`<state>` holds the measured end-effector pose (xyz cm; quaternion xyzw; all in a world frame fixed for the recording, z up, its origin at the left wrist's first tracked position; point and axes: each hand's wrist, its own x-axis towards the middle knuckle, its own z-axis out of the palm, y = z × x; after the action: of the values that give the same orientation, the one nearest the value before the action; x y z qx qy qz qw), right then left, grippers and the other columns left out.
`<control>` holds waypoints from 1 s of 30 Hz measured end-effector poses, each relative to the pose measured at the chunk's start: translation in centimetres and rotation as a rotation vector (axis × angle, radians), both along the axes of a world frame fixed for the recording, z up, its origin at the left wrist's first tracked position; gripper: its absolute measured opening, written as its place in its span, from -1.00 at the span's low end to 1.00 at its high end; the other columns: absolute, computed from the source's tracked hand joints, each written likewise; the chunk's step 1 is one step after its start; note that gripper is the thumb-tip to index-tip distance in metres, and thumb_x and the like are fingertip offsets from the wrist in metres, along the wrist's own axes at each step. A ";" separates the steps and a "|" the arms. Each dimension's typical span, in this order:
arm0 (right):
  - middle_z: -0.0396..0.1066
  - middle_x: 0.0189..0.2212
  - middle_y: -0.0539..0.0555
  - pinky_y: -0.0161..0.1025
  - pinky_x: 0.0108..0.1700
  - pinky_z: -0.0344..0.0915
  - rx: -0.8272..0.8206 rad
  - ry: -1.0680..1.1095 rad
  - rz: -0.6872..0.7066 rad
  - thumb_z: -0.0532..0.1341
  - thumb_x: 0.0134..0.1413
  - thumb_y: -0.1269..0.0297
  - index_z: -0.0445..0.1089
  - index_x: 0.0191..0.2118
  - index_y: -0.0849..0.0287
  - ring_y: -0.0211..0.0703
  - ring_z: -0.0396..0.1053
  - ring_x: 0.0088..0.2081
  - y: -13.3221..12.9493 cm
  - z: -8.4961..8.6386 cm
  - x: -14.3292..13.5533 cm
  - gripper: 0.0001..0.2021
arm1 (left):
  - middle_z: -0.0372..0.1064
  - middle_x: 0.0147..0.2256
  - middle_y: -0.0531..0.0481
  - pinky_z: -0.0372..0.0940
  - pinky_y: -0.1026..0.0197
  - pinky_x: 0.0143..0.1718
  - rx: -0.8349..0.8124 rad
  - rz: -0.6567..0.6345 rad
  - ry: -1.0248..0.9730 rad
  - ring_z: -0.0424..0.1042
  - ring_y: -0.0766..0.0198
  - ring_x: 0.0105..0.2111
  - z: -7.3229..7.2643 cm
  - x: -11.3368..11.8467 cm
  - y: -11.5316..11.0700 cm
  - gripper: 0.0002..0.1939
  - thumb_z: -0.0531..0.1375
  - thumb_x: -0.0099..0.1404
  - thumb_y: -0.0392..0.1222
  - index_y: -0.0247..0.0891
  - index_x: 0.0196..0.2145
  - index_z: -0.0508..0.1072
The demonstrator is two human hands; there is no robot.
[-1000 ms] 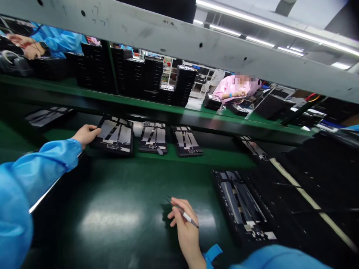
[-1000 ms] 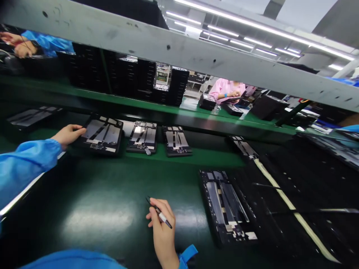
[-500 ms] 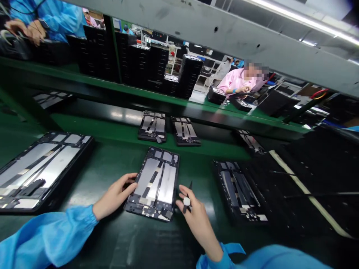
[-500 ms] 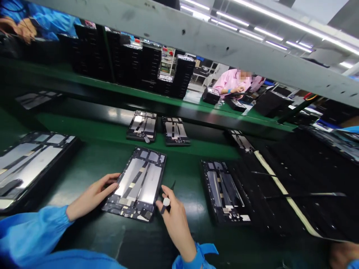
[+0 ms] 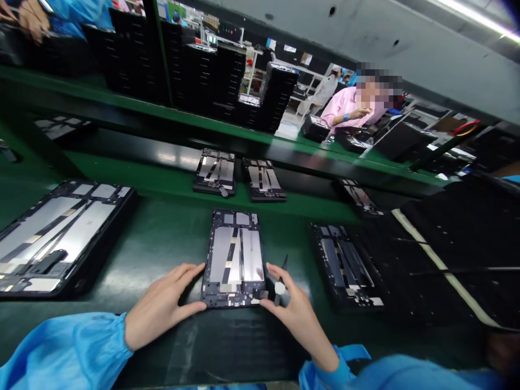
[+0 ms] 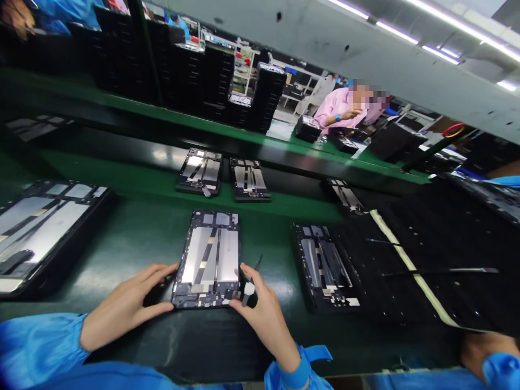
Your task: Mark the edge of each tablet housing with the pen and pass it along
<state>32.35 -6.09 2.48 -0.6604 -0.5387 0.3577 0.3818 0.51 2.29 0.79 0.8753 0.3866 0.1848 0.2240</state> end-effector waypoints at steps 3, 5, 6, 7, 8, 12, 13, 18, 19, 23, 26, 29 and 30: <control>0.58 0.11 0.14 0.00 0.17 0.49 0.083 0.031 -0.002 0.36 0.14 0.28 0.48 0.17 0.05 0.13 0.53 0.15 0.5 1.0 -2.3 -0.55 | 0.52 -0.15 -0.01 0.41 0.27 -0.26 -0.087 -0.021 -0.058 0.53 0.21 -0.32 1.3 1.6 0.7 -0.59 0.19 0.47 0.06 -0.11 0.18 0.46; 0.61 0.06 0.12 -0.08 0.12 0.51 0.118 0.071 0.068 0.32 0.19 0.31 0.52 0.12 0.04 0.09 0.57 0.09 1.0 1.3 -4.1 -0.63 | 0.51 -0.29 0.05 0.32 0.30 -0.37 -0.175 -0.036 -0.092 0.43 0.29 -0.46 1.7 3.0 0.9 -0.72 0.15 0.47 -0.02 -0.13 0.01 0.56; 0.62 0.03 0.12 -0.09 0.11 0.51 0.133 0.084 0.108 0.31 0.21 0.33 0.53 0.09 0.04 0.08 0.59 0.06 1.2 1.2 -4.9 -0.66 | 0.50 -0.32 0.06 0.28 0.30 -0.40 -0.208 -0.040 -0.104 0.41 0.30 -0.49 1.7 3.5 0.9 -0.75 0.14 0.46 -0.06 -0.14 -0.09 0.58; 0.63 0.01 0.11 -0.10 0.10 0.51 0.145 0.089 0.143 0.30 0.22 0.35 0.54 0.07 0.03 0.06 0.60 0.04 1.4 1.1 -5.6 -0.68 | 0.50 -0.35 0.07 0.25 0.31 -0.42 -0.230 -0.045 -0.110 0.39 0.31 -0.50 1.7 3.9 0.9 -0.77 0.13 0.45 -0.09 -0.15 -0.18 0.59; 0.64 -0.02 0.11 -0.11 0.09 0.50 0.154 0.085 0.170 0.29 0.22 0.37 0.55 0.06 0.03 0.05 0.60 0.03 1.5 1.0 -6.1 -0.69 | 0.51 -0.36 0.07 0.23 0.31 -0.43 -0.248 -0.052 -0.116 0.39 0.31 -0.50 1.7 4.1 0.9 -0.76 0.12 0.45 -0.11 -0.15 -0.24 0.59; 0.65 -0.11 0.10 -0.11 0.01 0.48 0.175 0.012 0.241 0.32 0.17 0.48 0.56 0.02 0.05 0.04 0.61 -0.06 1.7 0.2 -7.5 -0.68 | 0.58 -0.28 0.07 0.31 0.31 -0.35 -0.373 -0.055 -0.229 0.48 0.28 -0.42 1.2 3.5 0.1 -0.74 0.12 0.45 -0.07 -0.11 -0.20 0.62; 0.65 -0.15 0.09 -0.11 -0.01 0.47 0.178 -0.014 0.257 0.33 0.15 0.51 0.57 -0.01 0.06 0.04 0.60 -0.09 1.7 0.0 -7.8 -0.68 | 0.60 -0.27 0.07 0.34 0.30 -0.33 -0.421 -0.042 -0.271 0.49 0.27 -0.40 1.0 3.2 -0.2 -0.73 0.13 0.45 -0.04 -0.11 -0.19 0.63; 0.63 -0.27 0.02 -0.17 -0.07 0.40 0.161 -0.031 0.257 0.34 0.13 0.57 0.55 -0.07 0.09 -0.03 0.58 -0.19 1.9 -0.1 -8.6 -0.71 | 0.59 -0.32 0.05 0.34 0.32 -0.40 -0.422 0.026 -0.389 0.47 0.28 -0.45 0.1 2.8 -1.4 -0.72 0.17 0.49 0.03 -0.13 -0.12 0.63; 0.63 -0.28 0.01 -0.19 -0.07 0.39 0.160 -0.021 0.250 0.34 0.13 0.57 0.54 -0.07 0.09 -0.04 0.57 -0.20 1.9 -0.1 -8.6 -0.70 | 0.58 -0.32 0.05 0.35 0.32 -0.39 -0.357 0.013 -0.386 0.48 0.29 -0.43 0.1 2.8 -1.5 -0.72 0.16 0.51 0.04 -0.11 -0.08 0.62; 0.62 -0.31 -0.02 -0.22 -0.07 0.36 0.182 -0.024 0.243 0.33 0.14 0.58 0.52 -0.06 0.09 -0.07 0.56 -0.20 1.8 -0.4 -8.7 -0.70 | 0.53 -0.28 0.04 0.34 0.33 -0.34 -0.103 -0.050 -0.329 0.48 0.32 -0.38 0.6 2.5 -1.4 -0.72 0.12 0.58 0.03 -0.10 -0.07 0.59; 0.61 -0.33 -0.02 -0.23 -0.08 0.34 0.213 -0.037 0.254 0.33 0.13 0.60 0.51 -0.05 0.11 -0.08 0.56 -0.21 1.8 -0.5 -8.6 -0.69 | 0.51 -0.29 0.06 0.34 0.34 -0.30 -0.038 -0.073 -0.316 0.50 0.32 -0.32 0.8 2.3 -1.4 -0.67 0.06 0.62 -0.02 -0.14 -0.18 0.56; 0.61 -0.33 -0.03 -0.21 -0.07 0.32 0.207 -0.048 0.306 0.34 0.11 0.62 0.49 -0.04 0.11 -0.07 0.54 -0.20 1.8 -0.2 -8.3 -0.65 | 0.49 -0.31 0.07 0.32 0.33 -0.28 -0.042 -0.090 -0.283 0.50 0.30 -0.29 0.6 2.2 -1.5 -0.67 0.05 0.62 -0.03 -0.14 -0.21 0.55; 0.60 -0.33 -0.04 -0.21 -0.07 0.32 0.200 -0.057 0.326 0.33 0.10 0.63 0.48 -0.03 0.10 -0.06 0.54 -0.20 1.8 -0.1 -8.3 -0.64 | 0.48 -0.31 0.07 0.32 0.32 -0.29 -0.050 -0.090 -0.265 0.50 0.29 -0.29 0.5 2.2 -1.6 -0.67 0.06 0.62 -0.04 -0.13 -0.22 0.54</control>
<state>24.08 -4.26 2.33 -0.5328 -0.6821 0.3406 0.3672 2.70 0.67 1.30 0.8538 0.3186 0.2789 0.3030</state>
